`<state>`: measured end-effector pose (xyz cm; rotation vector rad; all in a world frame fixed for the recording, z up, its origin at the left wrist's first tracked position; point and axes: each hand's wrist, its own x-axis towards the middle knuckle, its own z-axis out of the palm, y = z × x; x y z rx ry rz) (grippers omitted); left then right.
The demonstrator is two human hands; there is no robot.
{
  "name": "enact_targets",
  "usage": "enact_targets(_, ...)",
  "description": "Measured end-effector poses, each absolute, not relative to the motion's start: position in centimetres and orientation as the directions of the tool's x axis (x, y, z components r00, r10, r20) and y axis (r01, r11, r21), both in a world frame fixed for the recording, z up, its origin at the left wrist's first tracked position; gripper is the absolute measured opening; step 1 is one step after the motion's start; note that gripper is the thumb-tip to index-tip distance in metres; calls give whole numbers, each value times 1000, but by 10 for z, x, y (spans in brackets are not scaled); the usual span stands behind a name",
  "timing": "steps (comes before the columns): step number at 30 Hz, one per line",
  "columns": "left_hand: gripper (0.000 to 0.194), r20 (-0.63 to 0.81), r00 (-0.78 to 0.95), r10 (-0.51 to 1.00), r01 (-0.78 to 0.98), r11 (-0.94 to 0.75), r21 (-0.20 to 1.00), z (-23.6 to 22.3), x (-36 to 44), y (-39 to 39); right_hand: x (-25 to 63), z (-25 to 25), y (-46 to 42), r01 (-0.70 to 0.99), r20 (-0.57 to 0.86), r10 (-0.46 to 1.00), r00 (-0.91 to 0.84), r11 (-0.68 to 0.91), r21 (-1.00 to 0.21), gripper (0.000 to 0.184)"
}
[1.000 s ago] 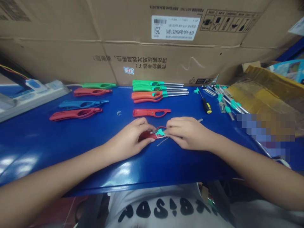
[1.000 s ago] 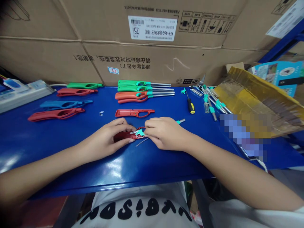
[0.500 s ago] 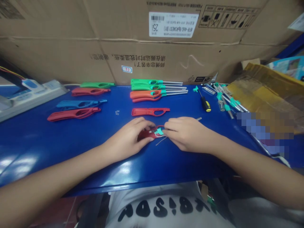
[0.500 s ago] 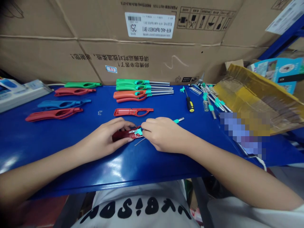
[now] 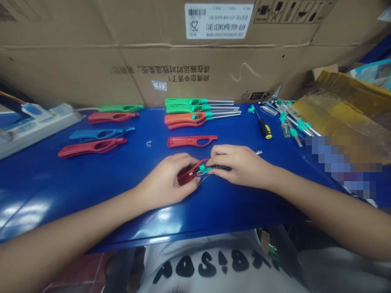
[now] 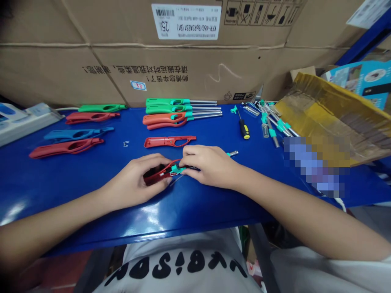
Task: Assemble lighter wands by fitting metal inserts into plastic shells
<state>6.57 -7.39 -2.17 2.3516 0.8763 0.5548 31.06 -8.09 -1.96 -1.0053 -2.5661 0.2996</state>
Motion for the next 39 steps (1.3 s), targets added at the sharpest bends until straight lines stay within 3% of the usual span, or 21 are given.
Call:
enact_targets(5, 22, 186, 646, 741, 455, -569, 685, -27, 67, -72, 310, -19, -81, 624, 336, 644, -687, 760, -182, 12)
enact_targets(8, 20, 182, 642, 745, 441, -553, 707, -28, 66, -71, 310, -16, -80, 649, 326, 670, -667, 737, -188, 15)
enact_targets(12, 18, 191, 625, 757, 414, -529, 741, -29, 66, -69, 310, -18, -78, 652, 377, 677, -632, 727, -215, 32)
enact_targets(21, 22, 159, 672, 723, 319, -478, 818, -28, 66, -65, 311, -26, -76, 579, 353, 517, -780, 810, 93, 33)
enact_targets(30, 21, 178, 657, 733, 358, -510, 782, -31, 66, -65, 309, -23, -76, 571, 327, 511, -795, 813, 117, 38)
enact_targets(36, 21, 177, 609, 774, 386, -483, 786, -32, 65, -64, 306, -20, -79, 588, 424, 532, -733, 809, 4, 26)
enact_targets(39, 20, 174, 601, 780, 404, -484, 776, -32, 67, -65, 304, -21, -80, 579, 410, 520, -749, 815, 24, 23)
